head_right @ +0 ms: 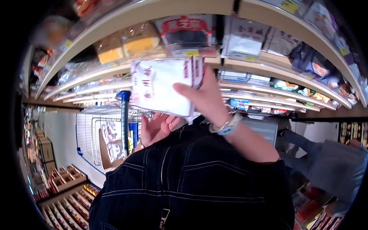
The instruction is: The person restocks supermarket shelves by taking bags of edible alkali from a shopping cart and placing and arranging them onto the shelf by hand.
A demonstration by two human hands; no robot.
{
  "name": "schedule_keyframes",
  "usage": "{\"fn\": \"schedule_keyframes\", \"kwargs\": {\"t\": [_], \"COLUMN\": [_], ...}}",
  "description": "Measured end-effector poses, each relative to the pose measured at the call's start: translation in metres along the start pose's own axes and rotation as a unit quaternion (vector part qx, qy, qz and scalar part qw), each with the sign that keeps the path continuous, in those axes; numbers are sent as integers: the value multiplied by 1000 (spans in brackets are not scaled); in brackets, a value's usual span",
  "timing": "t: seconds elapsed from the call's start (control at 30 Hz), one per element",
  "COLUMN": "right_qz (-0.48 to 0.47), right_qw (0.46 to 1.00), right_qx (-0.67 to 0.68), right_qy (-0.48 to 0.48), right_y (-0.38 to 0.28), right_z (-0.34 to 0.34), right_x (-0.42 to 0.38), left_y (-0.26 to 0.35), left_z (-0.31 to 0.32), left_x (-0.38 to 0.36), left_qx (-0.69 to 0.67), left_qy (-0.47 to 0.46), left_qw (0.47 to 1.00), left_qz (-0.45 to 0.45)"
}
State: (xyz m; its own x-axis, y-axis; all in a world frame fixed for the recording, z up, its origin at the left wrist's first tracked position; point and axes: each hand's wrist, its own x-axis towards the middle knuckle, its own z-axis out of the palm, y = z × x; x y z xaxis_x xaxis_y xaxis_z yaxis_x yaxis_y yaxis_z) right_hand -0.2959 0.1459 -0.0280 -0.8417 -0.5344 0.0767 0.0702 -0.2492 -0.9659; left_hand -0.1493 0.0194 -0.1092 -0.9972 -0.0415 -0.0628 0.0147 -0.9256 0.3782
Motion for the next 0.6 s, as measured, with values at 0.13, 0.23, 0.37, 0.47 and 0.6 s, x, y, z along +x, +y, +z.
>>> {"fn": "schedule_keyframes", "kwargs": {"t": [0.13,0.23,0.37,0.47,0.6], "right_qz": [-77,-40,-49,-135,-160], "right_qw": [992,988,934,963,807], "right_qx": [-102,-132,-223,-230,-559], "right_qy": [-6,-64,-275,48,101], "right_y": [15,7,-11,-33,-50], "right_z": [16,-4,-61,-133,-213], "right_x": [-22,-22,-8,27,96], "left_y": [7,4,11,17,13], "left_z": [34,36,25,17,14], "left_x": [14,27,39,36,29], "left_qx": [111,154,111,146,123], "left_qy": [69,97,121,88,91], "left_qw": [991,983,985,982,982], "left_qz": [18,25,48,80,110]}}
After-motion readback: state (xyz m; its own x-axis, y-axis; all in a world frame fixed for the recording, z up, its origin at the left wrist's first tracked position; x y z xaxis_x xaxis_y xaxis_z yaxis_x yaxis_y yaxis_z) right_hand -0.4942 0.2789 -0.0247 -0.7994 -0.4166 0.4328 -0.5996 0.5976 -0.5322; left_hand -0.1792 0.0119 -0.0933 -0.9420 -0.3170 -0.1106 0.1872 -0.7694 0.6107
